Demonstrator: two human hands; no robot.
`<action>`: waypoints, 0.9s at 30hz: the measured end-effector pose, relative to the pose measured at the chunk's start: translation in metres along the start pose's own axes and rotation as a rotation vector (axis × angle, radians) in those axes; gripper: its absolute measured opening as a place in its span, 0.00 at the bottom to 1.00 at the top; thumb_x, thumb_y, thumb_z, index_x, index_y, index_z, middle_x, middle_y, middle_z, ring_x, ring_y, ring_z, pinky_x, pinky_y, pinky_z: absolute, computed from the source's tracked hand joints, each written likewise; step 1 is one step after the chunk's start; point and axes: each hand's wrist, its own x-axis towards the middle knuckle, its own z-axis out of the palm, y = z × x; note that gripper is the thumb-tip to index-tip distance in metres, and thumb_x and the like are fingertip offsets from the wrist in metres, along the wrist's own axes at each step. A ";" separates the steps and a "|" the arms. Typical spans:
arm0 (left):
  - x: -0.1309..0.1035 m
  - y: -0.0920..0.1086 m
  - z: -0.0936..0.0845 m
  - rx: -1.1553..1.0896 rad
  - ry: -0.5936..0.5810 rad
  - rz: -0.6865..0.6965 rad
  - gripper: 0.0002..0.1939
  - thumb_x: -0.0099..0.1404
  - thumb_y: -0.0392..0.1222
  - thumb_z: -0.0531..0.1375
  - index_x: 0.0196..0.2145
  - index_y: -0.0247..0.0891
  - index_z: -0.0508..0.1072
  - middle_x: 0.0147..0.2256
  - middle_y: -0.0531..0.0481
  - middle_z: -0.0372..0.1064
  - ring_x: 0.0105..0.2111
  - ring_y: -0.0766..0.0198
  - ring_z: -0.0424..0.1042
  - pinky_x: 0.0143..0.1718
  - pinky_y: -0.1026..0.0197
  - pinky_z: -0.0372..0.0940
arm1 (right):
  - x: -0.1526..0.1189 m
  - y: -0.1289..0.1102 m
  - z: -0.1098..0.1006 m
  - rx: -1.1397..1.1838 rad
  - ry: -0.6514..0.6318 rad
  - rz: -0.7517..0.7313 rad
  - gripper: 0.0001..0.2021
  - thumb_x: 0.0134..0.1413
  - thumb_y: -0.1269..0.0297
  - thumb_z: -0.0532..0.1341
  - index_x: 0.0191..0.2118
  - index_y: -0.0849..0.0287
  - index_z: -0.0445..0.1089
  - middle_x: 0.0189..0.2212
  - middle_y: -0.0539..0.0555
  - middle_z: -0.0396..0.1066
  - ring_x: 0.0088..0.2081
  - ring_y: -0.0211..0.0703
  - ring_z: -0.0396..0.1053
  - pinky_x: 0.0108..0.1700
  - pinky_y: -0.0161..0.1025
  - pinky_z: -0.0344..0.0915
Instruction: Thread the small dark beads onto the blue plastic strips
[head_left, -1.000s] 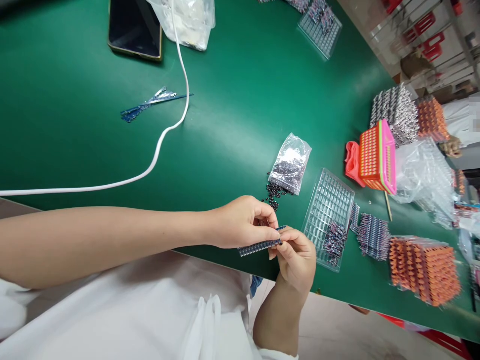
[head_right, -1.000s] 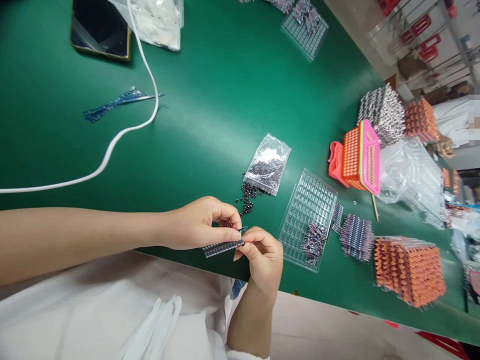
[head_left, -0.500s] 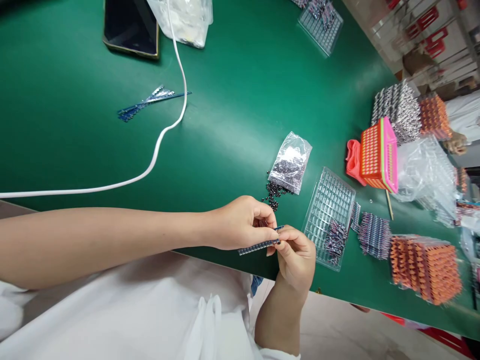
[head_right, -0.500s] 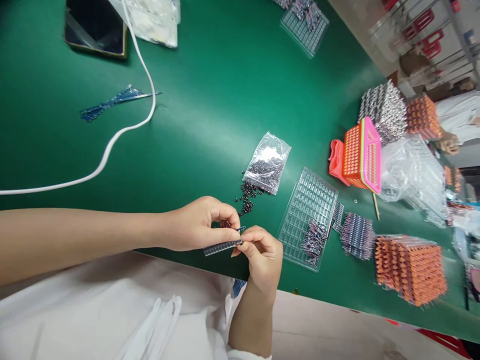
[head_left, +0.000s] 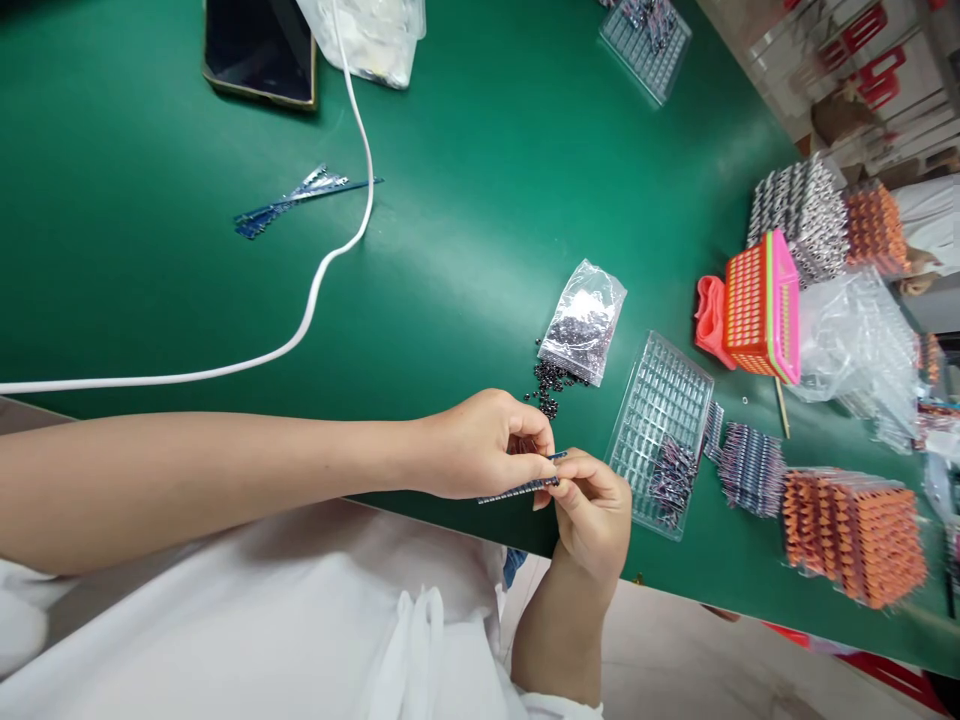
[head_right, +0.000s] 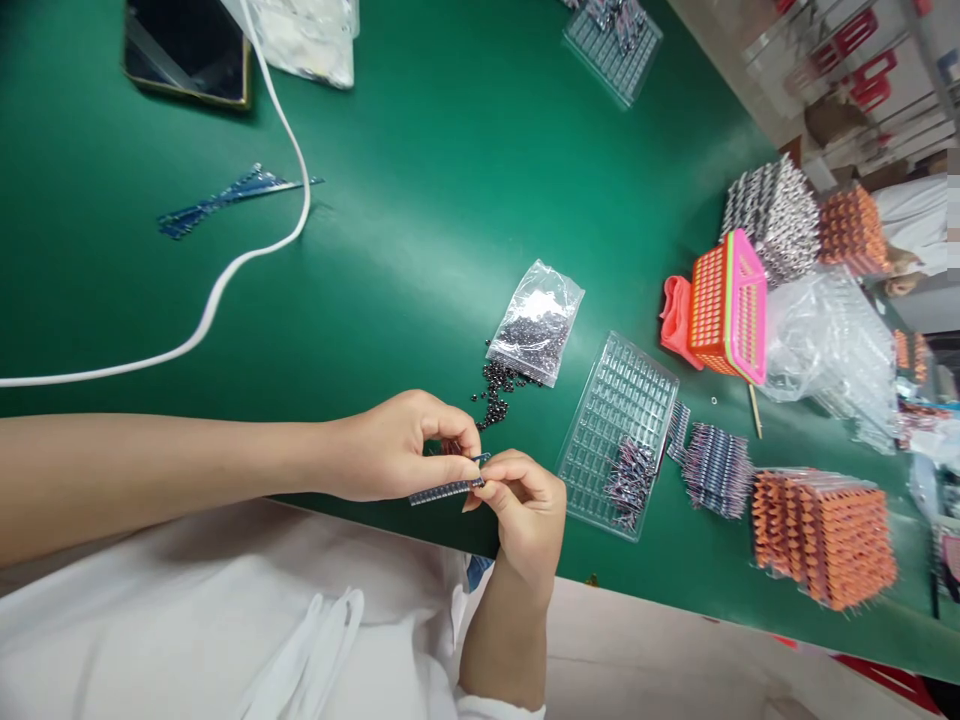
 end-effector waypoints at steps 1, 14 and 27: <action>0.000 0.000 0.000 0.001 -0.005 0.003 0.10 0.61 0.44 0.60 0.29 0.34 0.74 0.25 0.51 0.71 0.26 0.67 0.66 0.27 0.66 0.58 | 0.000 0.000 0.000 0.003 -0.003 0.008 0.02 0.52 0.65 0.71 0.32 0.55 0.79 0.26 0.48 0.72 0.21 0.36 0.72 0.22 0.33 0.71; -0.001 0.001 -0.002 0.021 -0.030 0.017 0.10 0.63 0.43 0.60 0.29 0.34 0.74 0.25 0.52 0.71 0.25 0.68 0.65 0.26 0.67 0.57 | -0.002 0.000 -0.002 0.035 -0.036 0.051 0.02 0.52 0.65 0.71 0.32 0.55 0.80 0.25 0.48 0.72 0.21 0.35 0.71 0.20 0.32 0.70; -0.001 -0.001 -0.002 0.064 -0.036 0.047 0.08 0.62 0.39 0.59 0.29 0.33 0.75 0.25 0.52 0.71 0.25 0.68 0.66 0.26 0.67 0.57 | -0.001 -0.001 -0.001 0.031 -0.017 0.115 0.05 0.48 0.62 0.73 0.31 0.55 0.80 0.26 0.49 0.72 0.21 0.35 0.71 0.20 0.32 0.71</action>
